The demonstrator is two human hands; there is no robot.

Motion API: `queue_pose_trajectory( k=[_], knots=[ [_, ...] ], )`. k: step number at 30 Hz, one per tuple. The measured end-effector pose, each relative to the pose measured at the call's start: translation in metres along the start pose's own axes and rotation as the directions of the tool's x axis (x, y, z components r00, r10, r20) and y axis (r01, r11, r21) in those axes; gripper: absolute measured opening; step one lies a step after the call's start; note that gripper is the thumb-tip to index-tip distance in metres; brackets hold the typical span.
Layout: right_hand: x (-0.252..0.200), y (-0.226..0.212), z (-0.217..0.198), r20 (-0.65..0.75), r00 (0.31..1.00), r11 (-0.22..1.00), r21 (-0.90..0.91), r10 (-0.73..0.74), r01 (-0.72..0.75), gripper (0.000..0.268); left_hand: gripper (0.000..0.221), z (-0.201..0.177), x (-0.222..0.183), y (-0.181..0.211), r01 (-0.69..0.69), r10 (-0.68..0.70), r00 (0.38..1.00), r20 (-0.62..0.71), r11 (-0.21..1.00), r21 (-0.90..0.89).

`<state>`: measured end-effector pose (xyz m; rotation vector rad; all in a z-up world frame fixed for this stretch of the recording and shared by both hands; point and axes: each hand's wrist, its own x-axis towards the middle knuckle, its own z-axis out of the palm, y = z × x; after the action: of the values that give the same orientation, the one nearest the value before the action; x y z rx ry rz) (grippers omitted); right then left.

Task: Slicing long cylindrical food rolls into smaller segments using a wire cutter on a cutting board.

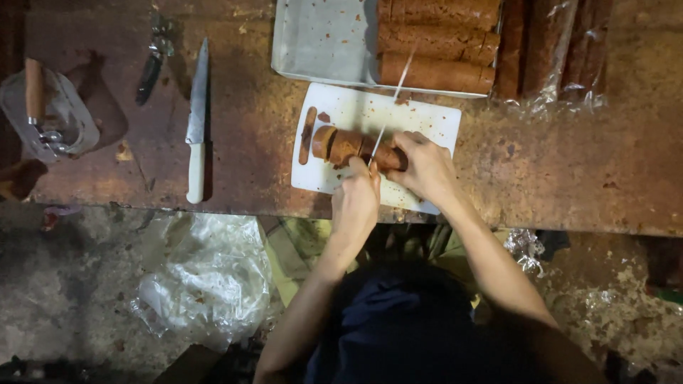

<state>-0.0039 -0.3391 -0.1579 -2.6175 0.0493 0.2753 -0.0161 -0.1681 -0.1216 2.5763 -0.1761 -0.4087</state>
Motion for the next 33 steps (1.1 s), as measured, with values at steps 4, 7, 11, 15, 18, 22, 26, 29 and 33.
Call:
queue_pose_trajectory(
  k=[4,7,11,15,18,22,26,29,33],
  knots=[
    [0.002,0.001,0.008,-0.031,0.997,0.997,0.020,0.076,-0.075,0.055,0.033,-0.005,-0.001,-0.005,0.096,-0.097,0.986,0.139,0.995,0.011],
    [-0.003,-0.008,-0.002,-0.003,0.992,0.992,0.035,0.124,-0.124,0.056,0.045,-0.029,-0.026,-0.010,0.292,-0.273,0.896,0.349,0.956,-0.001],
    [0.001,-0.007,-0.008,0.018,0.989,0.987,0.063,0.145,-0.146,0.057,0.055,-0.031,-0.069,-0.044,0.361,-0.370,0.777,0.509,0.925,0.122],
    [-0.010,-0.029,-0.035,0.029,0.993,0.992,0.050,0.118,-0.120,0.055,0.053,-0.003,-0.111,-0.087,0.349,-0.395,0.800,0.451,0.919,0.185],
    [-0.019,-0.031,-0.051,0.033,0.999,0.996,0.074,0.037,-0.039,0.062,0.034,0.002,-0.116,-0.097,-0.230,0.091,0.957,0.274,0.813,0.534],
    [-0.021,0.007,-0.015,-0.082,0.992,0.971,0.214,-0.091,0.107,0.063,0.042,0.014,-0.082,-0.074,0.265,-0.276,0.904,0.327,0.961,0.078],
    [-0.024,0.028,0.013,-0.313,0.945,0.914,0.350,-0.092,0.205,0.063,0.021,-0.006,-0.040,-0.013,0.081,-0.067,0.979,0.193,0.995,-0.063],
    [-0.018,0.047,0.031,-0.334,0.937,0.910,0.349,-0.105,0.226,0.061,0.031,0.024,-0.002,-0.012,-0.033,0.034,0.999,0.034,0.999,-0.039],
    [-0.018,0.037,0.028,-0.339,0.938,0.933,0.308,-0.076,0.187,0.060,0.031,0.014,0.007,0.001,-0.088,0.089,0.995,-0.039,0.996,0.024]
  ],
)
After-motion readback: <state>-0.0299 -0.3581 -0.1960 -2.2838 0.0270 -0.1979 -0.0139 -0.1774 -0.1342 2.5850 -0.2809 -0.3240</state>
